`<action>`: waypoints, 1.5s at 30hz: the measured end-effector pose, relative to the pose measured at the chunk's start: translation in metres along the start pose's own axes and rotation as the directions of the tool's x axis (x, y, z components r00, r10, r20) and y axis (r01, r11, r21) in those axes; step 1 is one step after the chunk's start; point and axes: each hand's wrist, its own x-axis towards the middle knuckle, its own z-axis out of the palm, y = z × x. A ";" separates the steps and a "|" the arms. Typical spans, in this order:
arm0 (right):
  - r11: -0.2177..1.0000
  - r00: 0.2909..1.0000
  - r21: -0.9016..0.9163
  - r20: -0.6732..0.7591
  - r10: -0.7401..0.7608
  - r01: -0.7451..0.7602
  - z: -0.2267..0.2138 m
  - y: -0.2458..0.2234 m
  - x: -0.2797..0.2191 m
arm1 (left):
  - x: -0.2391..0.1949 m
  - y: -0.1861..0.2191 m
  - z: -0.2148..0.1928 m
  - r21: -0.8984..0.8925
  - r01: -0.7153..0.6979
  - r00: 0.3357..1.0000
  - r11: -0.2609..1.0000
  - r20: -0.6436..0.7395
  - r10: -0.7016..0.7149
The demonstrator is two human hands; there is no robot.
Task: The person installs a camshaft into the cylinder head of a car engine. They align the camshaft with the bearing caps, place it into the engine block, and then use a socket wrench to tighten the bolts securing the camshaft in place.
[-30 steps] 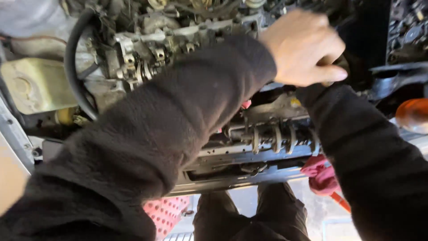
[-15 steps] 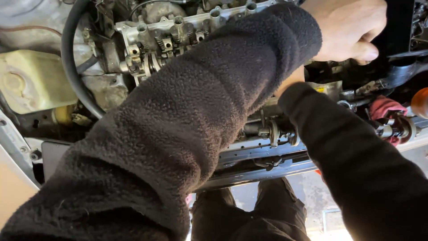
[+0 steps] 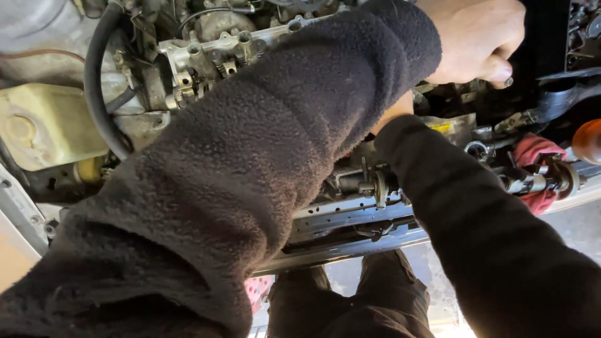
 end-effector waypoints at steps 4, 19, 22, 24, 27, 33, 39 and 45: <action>0.942 0.994 0.318 0.066 0.089 -0.105 0.014 0.008 0.009 | 0.006 -0.018 0.018 0.085 -0.034 0.985 0.996 -0.167 0.048; 0.995 0.993 -0.096 0.114 0.033 -0.022 0.007 0.007 0.003 | 0.003 -0.007 -0.004 0.009 -0.016 0.991 1.000 -0.132 0.017; 0.992 0.976 -0.094 0.191 0.102 -0.085 -0.005 -0.007 0.014 | -0.013 0.008 -0.039 0.137 0.136 0.979 0.981 0.132 -0.155; 0.986 0.960 -0.119 0.242 0.139 -0.113 -0.013 -0.012 0.007 | -0.012 -0.007 -0.028 0.167 0.034 0.997 0.985 0.062 -0.045; 0.995 0.969 -0.084 0.236 0.076 -0.058 -0.007 0.000 0.008 | -0.020 -0.020 -0.020 0.178 0.000 0.997 0.984 -0.072 0.013; 0.978 0.986 0.161 0.077 -0.150 0.136 -0.008 0.012 0.008 | -0.058 0.013 0.019 -0.050 0.177 0.800 0.983 -0.574 -0.173; 0.961 0.979 0.213 0.063 -0.194 0.176 -0.045 -0.010 0.038 | -0.093 -0.006 0.008 -0.274 0.150 0.565 0.950 -0.764 -0.310; 0.975 0.984 0.208 0.143 -0.110 0.079 -0.067 -0.015 0.053 | -0.091 -0.071 0.009 -0.322 0.154 0.534 0.934 -0.768 -0.353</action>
